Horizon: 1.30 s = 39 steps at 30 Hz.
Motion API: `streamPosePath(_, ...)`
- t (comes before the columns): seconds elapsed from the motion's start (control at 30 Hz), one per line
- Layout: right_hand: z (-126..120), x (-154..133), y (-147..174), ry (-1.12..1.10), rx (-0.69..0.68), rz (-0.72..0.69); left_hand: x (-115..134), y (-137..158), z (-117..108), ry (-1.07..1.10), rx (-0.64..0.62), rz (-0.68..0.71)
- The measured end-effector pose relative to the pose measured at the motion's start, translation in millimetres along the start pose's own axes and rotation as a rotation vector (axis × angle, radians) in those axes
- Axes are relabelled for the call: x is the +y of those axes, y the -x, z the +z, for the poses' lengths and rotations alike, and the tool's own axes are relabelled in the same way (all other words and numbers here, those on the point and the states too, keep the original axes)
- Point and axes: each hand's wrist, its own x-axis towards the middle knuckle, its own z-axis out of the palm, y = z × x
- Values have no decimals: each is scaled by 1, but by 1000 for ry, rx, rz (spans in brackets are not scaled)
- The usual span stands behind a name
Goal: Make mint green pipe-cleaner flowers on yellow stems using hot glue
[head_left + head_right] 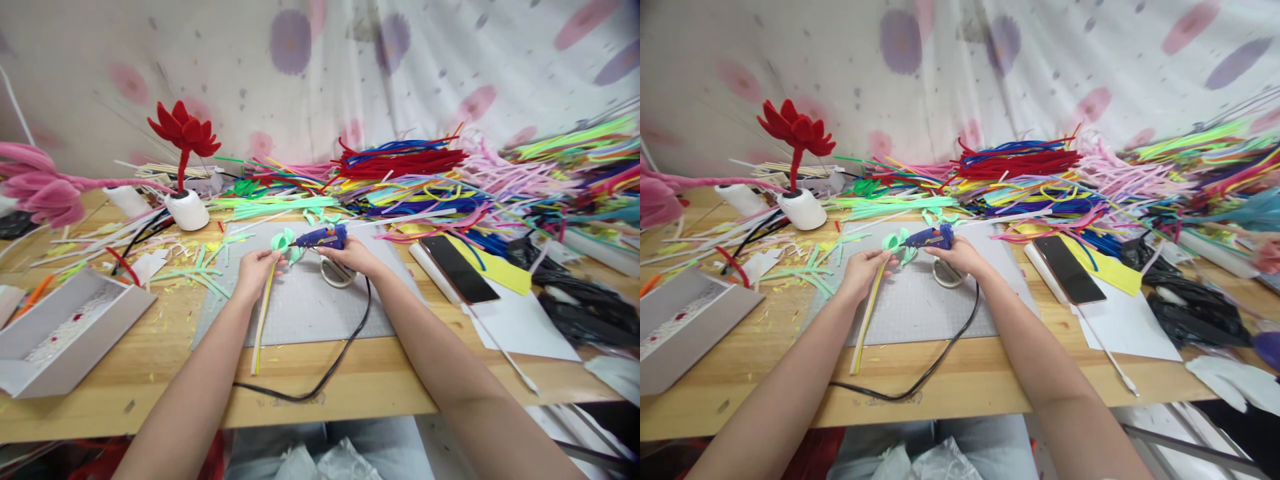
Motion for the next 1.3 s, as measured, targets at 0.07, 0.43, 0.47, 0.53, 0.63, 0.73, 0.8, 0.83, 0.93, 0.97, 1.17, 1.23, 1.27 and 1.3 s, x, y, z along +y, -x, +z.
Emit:
streamPosePath(0.07, 1, 0, 0, -14, 6, 4, 1, 1, -1, 14, -21, -12)
streamPosePath(0.43, -3, 3, 0, -17, -2, -7, 7, 6, -1, 115, -43, -91)
streamPosePath(0.47, -3, 3, -1, -10, -1, -11, 7, 6, -1, 121, -42, -89)
streamPosePath(0.53, -3, 4, -1, 4, 3, -22, 6, 5, 0, 130, -41, -86)
streamPosePath(0.63, -2, 4, -1, 14, 6, -37, 4, 4, 0, 139, -35, -80)
streamPosePath(0.73, -1, 5, -2, 22, 1, -42, 4, 4, 0, 138, -31, -73)
streamPosePath(0.8, -1, 6, -2, 27, -5, -50, 3, 3, 0, 138, -31, -71)
streamPosePath(0.83, 0, 6, -2, 28, -9, -58, 3, 3, 0, 138, -34, -70)
streamPosePath(0.93, 2, 6, -3, 22, -22, -87, 2, 2, -1, 141, -47, -66)
streamPosePath(0.97, 2, 7, -3, 19, -23, -92, 1, 2, -1, 143, -50, -65)
streamPosePath(1.17, 8, 9, -5, 13, -39, -70, 0, 2, 0, 150, -53, -65)
streamPosePath(1.23, 9, 7, -5, 14, -43, -72, 1, 2, 0, 151, -52, -66)
streamPosePath(1.27, 9, 6, -5, 17, -46, -74, 1, 2, 0, 153, -52, -67)
streamPosePath(1.3, 8, 5, -4, 18, -46, -74, 1, 2, 0, 154, -52, -68)
